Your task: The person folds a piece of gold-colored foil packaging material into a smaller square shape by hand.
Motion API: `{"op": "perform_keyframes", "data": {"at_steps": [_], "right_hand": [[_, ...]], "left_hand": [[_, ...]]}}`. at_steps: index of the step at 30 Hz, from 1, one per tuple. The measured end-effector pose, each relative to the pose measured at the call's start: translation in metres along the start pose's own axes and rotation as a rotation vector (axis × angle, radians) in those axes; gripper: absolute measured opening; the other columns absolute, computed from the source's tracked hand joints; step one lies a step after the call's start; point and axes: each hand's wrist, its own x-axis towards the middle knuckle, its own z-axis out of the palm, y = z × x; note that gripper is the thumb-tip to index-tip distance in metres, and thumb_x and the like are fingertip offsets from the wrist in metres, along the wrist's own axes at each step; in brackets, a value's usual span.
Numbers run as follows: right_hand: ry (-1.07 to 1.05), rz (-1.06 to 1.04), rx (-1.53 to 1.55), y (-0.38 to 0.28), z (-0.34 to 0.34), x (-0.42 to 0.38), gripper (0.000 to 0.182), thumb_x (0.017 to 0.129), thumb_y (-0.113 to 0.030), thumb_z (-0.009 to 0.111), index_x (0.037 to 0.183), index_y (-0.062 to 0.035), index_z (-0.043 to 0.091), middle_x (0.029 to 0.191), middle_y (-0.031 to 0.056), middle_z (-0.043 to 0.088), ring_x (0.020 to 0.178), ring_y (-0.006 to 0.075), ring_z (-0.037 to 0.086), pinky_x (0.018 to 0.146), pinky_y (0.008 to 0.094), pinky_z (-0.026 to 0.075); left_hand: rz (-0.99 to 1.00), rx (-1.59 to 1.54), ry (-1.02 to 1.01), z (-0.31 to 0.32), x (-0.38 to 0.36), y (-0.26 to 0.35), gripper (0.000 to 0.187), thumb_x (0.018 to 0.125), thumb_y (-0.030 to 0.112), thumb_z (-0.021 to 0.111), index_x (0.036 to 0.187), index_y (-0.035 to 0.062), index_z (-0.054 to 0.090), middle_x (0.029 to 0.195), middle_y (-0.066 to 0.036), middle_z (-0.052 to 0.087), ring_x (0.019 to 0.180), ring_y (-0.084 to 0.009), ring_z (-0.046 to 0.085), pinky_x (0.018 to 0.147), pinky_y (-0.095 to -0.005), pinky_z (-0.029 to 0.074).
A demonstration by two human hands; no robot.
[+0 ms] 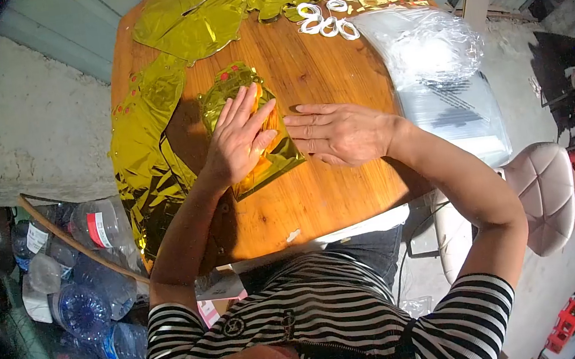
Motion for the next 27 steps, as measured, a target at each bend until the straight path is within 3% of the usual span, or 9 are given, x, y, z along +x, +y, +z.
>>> {"op": "perform_keyframes", "data": {"at_steps": [12, 16, 18, 22, 27], "right_hand": [[0.033, 0.01, 0.058, -0.017, -0.008, -0.011, 0.05, 0.082, -0.013, 0.068, 0.13, -0.0013, 0.063, 0.139, 0.0156, 0.06, 0.135, 0.0314, 0.053, 0.118, 0.0471, 0.039], [0.01, 0.023, 0.04, -0.027, -0.015, -0.011, 0.048, 0.081, -0.013, 0.068, 0.127, 0.0011, 0.064, 0.144, 0.0156, 0.056, 0.135, 0.0328, 0.052, 0.119, 0.0453, 0.037], [0.022, 0.167, -0.043, -0.039, -0.018, -0.009, 0.049, 0.086, -0.017, 0.069, 0.132, -0.0026, 0.062, 0.144, 0.0148, 0.056, 0.137, 0.0314, 0.052, 0.118, 0.0463, 0.04], [0.186, 0.13, -0.018, -0.053, -0.002, 0.005, 0.045, 0.093, -0.023, 0.068, 0.132, -0.0019, 0.063, 0.153, 0.0153, 0.05, 0.141, 0.0327, 0.048, 0.118, 0.0466, 0.04], [0.199, 0.205, -0.027, -0.056, 0.013, -0.001, 0.044, 0.093, -0.025, 0.069, 0.13, -0.0019, 0.064, 0.153, 0.0155, 0.05, 0.138, 0.0336, 0.052, 0.117, 0.0463, 0.041]], "left_hand": [[0.028, 0.013, 0.046, -0.001, 0.001, 0.004, 0.053, 0.097, 0.034, 0.066, 0.142, 0.0075, 0.058, 0.156, -0.024, 0.043, 0.146, -0.042, 0.04, 0.118, -0.0546, 0.031], [0.026, 0.03, 0.043, -0.001, 0.002, 0.005, 0.053, 0.096, 0.034, 0.067, 0.141, 0.007, 0.058, 0.155, -0.025, 0.043, 0.145, -0.0424, 0.04, 0.118, -0.0545, 0.032], [0.039, 0.021, 0.043, -0.001, 0.001, 0.004, 0.054, 0.096, 0.033, 0.067, 0.143, 0.0074, 0.056, 0.156, -0.025, 0.041, 0.146, -0.0423, 0.039, 0.118, -0.0543, 0.031], [0.048, 0.021, 0.012, -0.002, 0.0, 0.003, 0.055, 0.098, 0.03, 0.065, 0.146, 0.0071, 0.053, 0.159, -0.025, 0.038, 0.147, -0.0419, 0.038, 0.119, -0.054, 0.03], [-0.022, -0.093, 0.024, -0.003, 0.001, 0.003, 0.053, 0.099, 0.03, 0.062, 0.146, 0.0074, 0.054, 0.16, -0.025, 0.036, 0.149, -0.0396, 0.034, 0.121, -0.0529, 0.026]]}}
